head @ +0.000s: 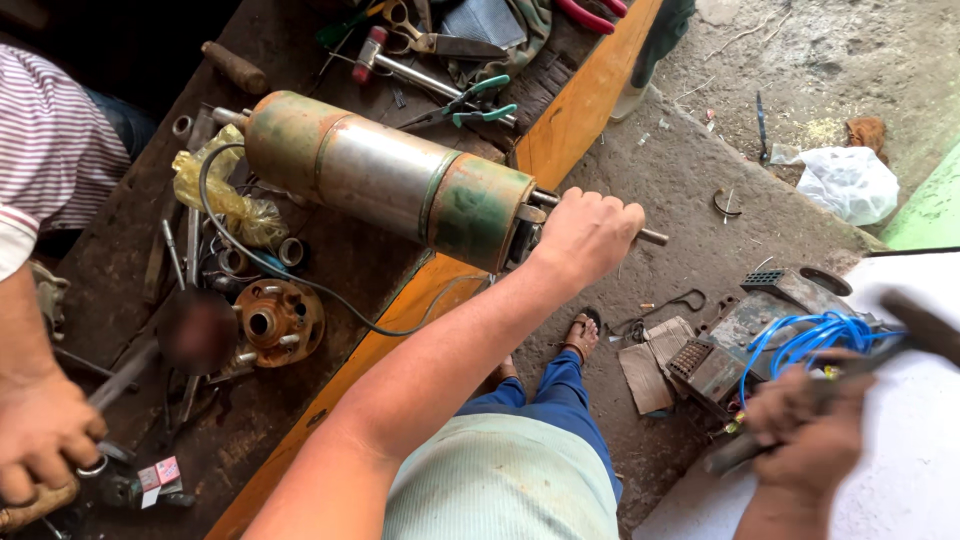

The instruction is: The person works on a rusty cylindrical motor or pump body clamped at a cluttered workbench. They pry at the end cap with pliers, tap and drive the shaft with a hammer and punch, reposition and rotate the housing, and hold it steady while a coworker assists with nearby parts.

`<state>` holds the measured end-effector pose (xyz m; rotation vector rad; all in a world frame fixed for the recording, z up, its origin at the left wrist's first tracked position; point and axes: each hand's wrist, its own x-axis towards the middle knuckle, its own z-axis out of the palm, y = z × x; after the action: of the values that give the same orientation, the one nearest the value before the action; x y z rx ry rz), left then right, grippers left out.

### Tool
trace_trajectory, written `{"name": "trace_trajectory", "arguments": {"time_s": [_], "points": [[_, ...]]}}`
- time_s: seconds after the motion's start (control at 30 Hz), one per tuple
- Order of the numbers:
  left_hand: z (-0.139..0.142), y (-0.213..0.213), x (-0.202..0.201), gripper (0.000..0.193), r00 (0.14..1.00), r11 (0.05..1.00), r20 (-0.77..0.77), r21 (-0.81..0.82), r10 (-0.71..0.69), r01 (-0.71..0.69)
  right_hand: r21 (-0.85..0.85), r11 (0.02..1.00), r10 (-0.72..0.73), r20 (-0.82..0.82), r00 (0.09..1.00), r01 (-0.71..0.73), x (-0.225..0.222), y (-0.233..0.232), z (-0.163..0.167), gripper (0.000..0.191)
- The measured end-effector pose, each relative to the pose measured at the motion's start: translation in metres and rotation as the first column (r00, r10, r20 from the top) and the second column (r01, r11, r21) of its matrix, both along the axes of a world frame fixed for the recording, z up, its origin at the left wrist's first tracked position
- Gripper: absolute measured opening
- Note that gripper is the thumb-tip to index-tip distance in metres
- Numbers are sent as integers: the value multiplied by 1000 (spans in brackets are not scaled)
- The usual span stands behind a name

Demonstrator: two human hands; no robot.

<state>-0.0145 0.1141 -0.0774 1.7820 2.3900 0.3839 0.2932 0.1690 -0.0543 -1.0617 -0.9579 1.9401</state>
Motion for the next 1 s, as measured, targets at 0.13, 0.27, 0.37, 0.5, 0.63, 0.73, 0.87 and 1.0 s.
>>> {"name": "trace_trajectory", "arguments": {"time_s": [0.13, 0.27, 0.37, 0.5, 0.63, 0.73, 0.87, 1.0], "points": [[-5, 2, 0, 12, 1000, 999, 12, -42, 26, -25, -403, 878, -411, -362, 837, 257, -59, 0, -10, 46], [-6, 1, -2, 13, 995, 998, -100, -69, -14, 7, -371, 864, 384, 50, 922, -340, -85, -27, -28, 32], [-4, 0, -5, 11, 994, 999, -106, -47, -12, 7, -257, 928, 317, 170, 933, -268, -49, -8, -25, 31], [0, 2, -7, 12, 998, 999, -57, -27, -30, 29, -24, 999, 40, 5, 999, -40, -2, 27, -12, 41], [3, 5, -5, 13, 992, 998, 119, -53, -29, 35, 47, 999, 13, 43, 999, -15, 0, 34, 5, 43], [4, 6, -4, 12, 996, 997, 60, -41, 65, -63, -17, 998, 68, 68, 995, -67, -15, 19, 4, 37], [3, 6, -3, 14, 994, 995, 63, -58, 86, -83, -37, 991, 131, 101, 986, -128, -10, 6, -1, 38], [0, 6, -2, 16, 996, 996, 41, -42, 76, -74, 6, 991, -137, -35, 990, 137, 7, 30, 13, 31]]}}
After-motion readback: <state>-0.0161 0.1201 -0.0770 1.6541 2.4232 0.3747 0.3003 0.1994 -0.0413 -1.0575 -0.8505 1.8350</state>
